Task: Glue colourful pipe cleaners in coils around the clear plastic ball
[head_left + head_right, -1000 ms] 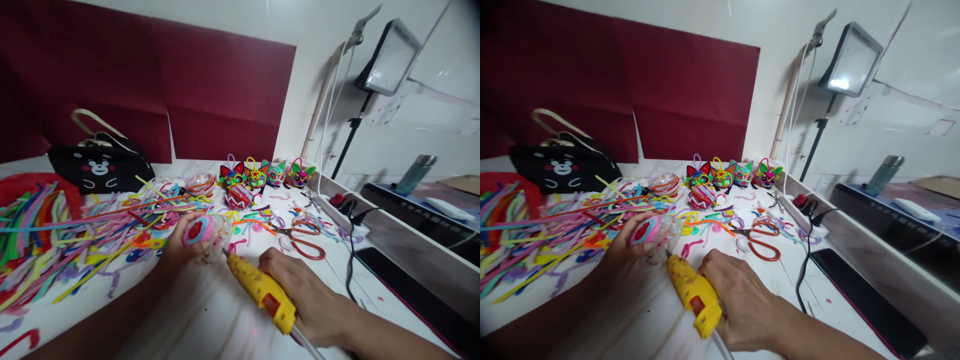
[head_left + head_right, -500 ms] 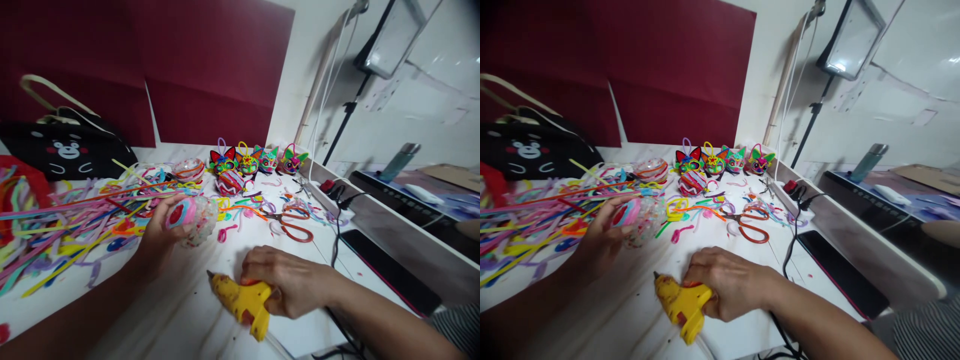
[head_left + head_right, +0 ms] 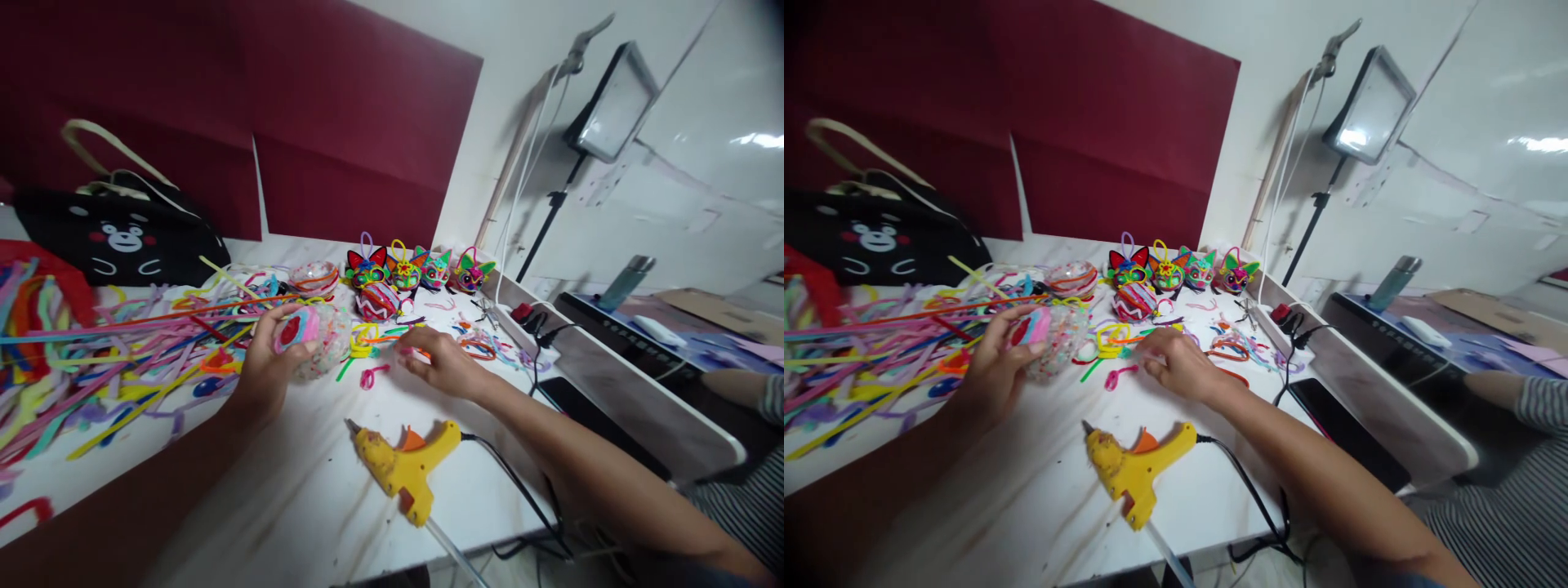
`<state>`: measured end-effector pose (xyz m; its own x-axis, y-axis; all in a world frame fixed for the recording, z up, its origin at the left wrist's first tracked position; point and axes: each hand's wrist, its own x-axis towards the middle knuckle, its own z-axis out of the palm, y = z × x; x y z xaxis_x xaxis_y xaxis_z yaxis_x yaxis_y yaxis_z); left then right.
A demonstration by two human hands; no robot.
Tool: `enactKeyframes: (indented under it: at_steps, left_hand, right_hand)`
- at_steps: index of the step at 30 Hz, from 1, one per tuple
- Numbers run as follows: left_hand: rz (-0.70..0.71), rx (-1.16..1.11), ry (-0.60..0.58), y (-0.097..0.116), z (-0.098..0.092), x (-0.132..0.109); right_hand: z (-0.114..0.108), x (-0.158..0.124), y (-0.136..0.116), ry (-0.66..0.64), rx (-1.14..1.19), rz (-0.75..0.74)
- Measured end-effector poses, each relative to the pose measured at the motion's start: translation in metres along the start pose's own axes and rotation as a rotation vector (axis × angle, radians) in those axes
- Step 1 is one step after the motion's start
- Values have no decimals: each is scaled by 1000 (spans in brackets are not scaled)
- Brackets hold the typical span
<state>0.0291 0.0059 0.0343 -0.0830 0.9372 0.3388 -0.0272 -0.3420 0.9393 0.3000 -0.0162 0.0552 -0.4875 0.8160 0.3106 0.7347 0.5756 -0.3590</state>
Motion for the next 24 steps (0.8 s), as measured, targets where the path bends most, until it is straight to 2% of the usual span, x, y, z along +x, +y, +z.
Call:
enactKeyframes:
  at_steps: [4,8,14,19,24]
  left_hand:
    - [9,-32,13,-8,-2,1]
    - [40,-21,9,-12,-2,1]
    - [39,6,-18,-9,-1,-1]
    - [25,28,-18,-8,-1,-2]
    - [11,46,-35,-5,0,-4]
  right_hand:
    - [13,37,7,-91,-188,72]
    - [27,58,13,-155,-341,150]
    - [29,60,15,-228,-408,112]
    - [31,55,19,-313,-373,18]
    - [38,57,25,-333,-326,-26]
